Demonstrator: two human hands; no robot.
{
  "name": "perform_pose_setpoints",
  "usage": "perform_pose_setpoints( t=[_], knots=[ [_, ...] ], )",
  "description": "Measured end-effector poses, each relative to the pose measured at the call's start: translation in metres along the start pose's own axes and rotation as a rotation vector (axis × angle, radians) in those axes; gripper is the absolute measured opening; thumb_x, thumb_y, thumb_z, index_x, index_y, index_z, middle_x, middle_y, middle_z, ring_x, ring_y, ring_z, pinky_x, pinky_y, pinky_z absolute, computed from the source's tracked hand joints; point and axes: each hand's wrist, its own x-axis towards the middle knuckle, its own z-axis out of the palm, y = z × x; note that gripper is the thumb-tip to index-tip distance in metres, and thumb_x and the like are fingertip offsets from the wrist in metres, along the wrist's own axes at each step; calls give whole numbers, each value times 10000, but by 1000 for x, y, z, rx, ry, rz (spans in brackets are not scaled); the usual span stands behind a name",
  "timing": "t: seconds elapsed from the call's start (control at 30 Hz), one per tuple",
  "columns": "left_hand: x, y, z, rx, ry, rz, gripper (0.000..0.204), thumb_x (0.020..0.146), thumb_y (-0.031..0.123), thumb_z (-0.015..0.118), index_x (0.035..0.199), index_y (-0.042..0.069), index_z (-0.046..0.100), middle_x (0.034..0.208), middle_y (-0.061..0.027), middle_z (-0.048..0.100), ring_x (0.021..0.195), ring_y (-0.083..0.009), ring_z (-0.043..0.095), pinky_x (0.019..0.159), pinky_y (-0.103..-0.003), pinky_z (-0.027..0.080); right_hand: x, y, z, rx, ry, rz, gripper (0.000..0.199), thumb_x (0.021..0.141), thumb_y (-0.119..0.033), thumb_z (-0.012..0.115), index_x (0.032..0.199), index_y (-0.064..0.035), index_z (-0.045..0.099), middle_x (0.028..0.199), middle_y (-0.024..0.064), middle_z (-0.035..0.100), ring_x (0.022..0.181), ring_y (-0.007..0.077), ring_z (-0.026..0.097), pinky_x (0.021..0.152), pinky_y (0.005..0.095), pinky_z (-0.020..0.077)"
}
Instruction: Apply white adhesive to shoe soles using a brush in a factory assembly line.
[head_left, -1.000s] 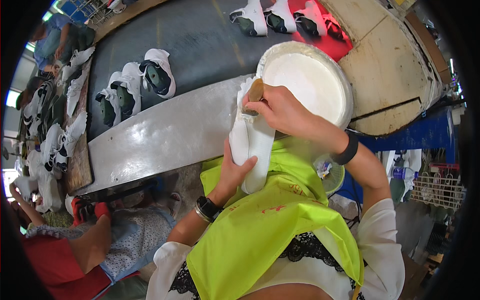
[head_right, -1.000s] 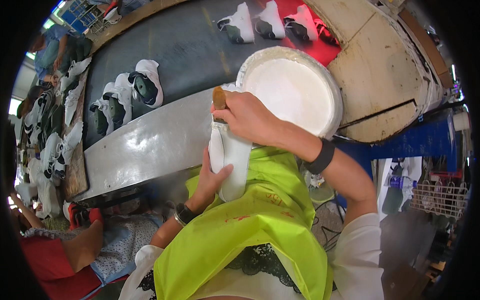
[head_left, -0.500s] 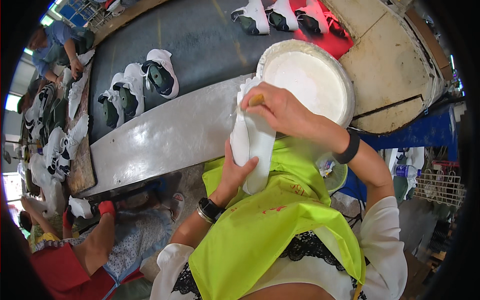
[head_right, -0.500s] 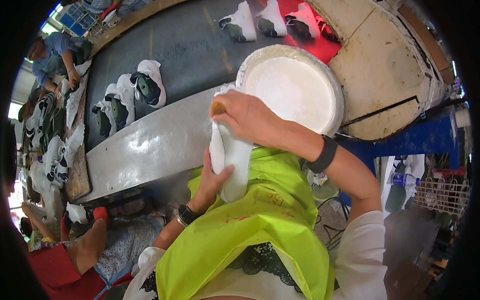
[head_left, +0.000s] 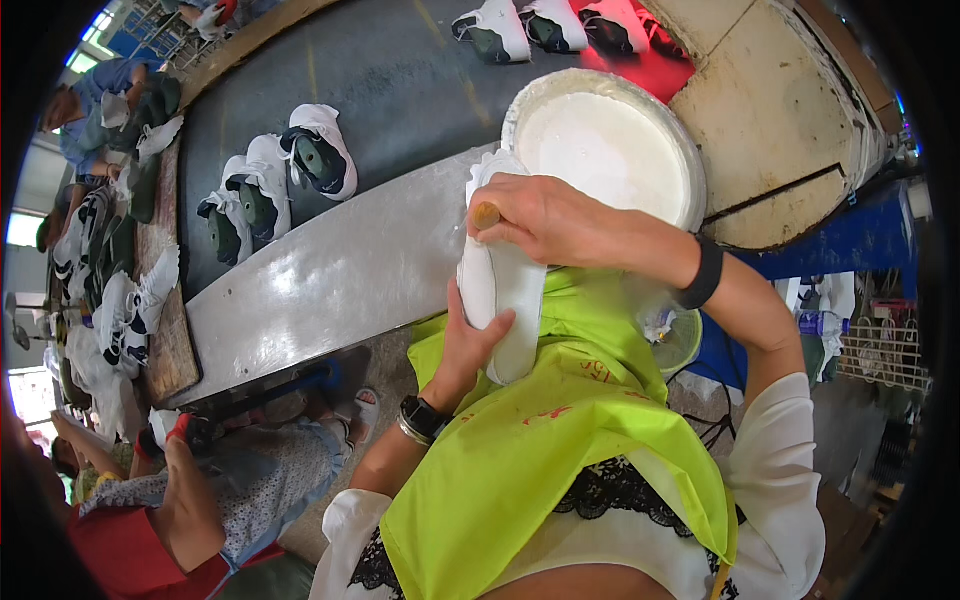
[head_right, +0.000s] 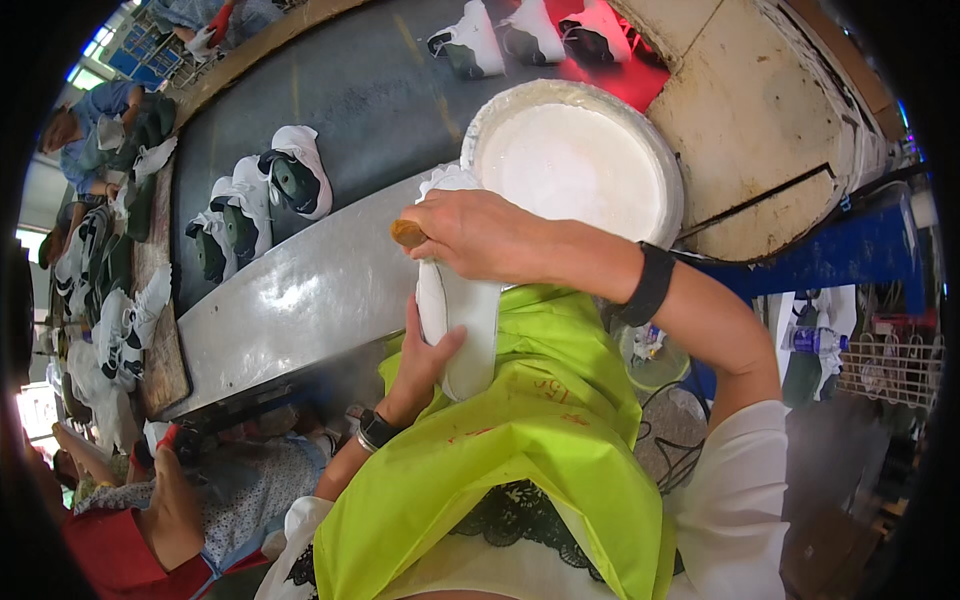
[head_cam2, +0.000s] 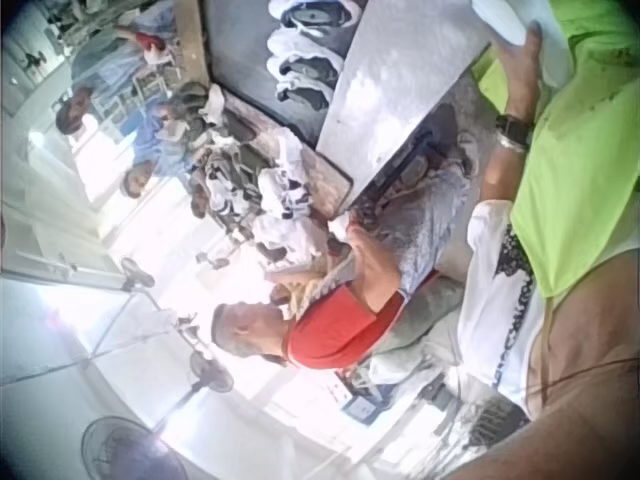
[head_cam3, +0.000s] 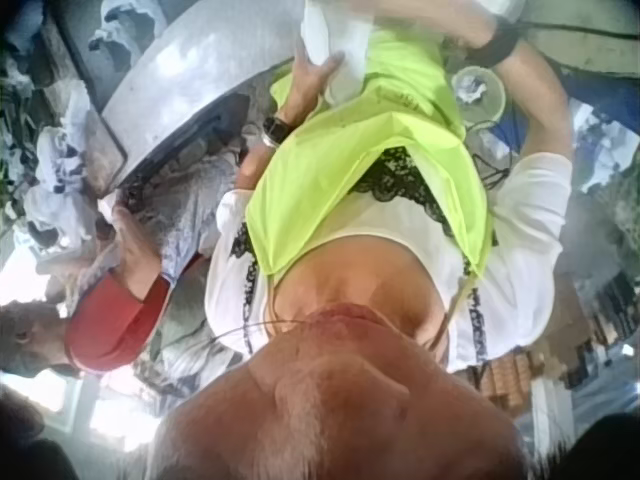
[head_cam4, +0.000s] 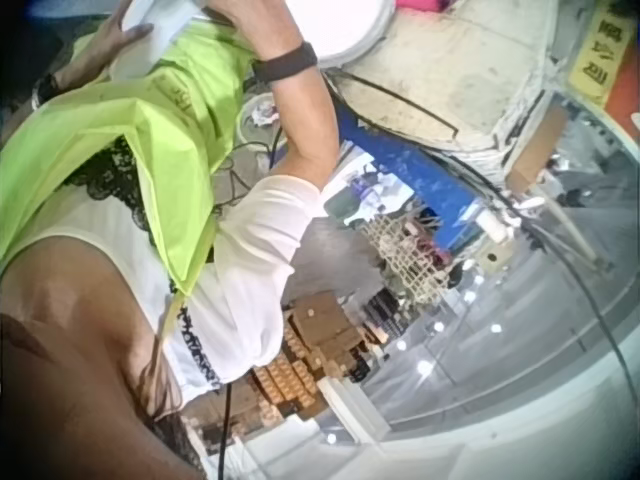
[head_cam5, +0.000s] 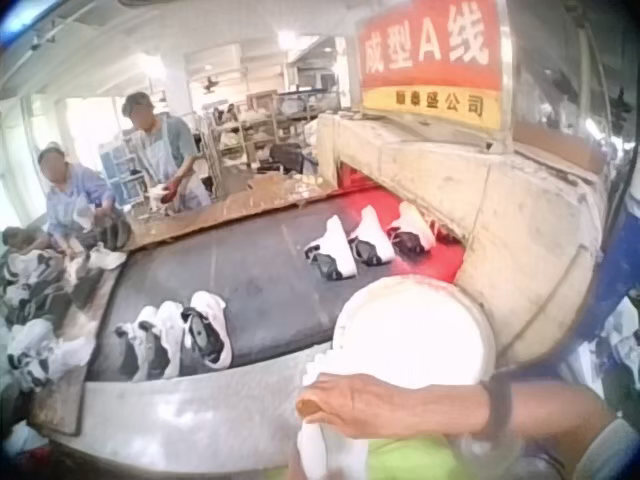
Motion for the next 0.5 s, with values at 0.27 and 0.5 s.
perform_pose_setpoints(
  t=[0.27, 0.5],
  knots=[
    [-1, 6, 5, -51, 23, -25, 781, 809, 181, 721, 1402, 64, 227, 1280, -119, 464, 1152, -205, 469, 963, -344, 413, 24, 20, -6, 215, 447, 357, 193, 847, -185, 632, 925, -8, 629, 769, 176, 663, 711, 298, 654, 662, 361, 497],
    [0, -2, 0, -11, 10, -14, 844, 830, 158, 700, 1460, 54, 148, 1338, -117, 424, 1180, -203, 456, 977, -340, 408, 0, -3, 18, 274, 320, 577, 262, 834, -210, 630, 838, 52, 627, 698, 190, 639, 656, 309, 640, 635, 383, 491]
  ],
)
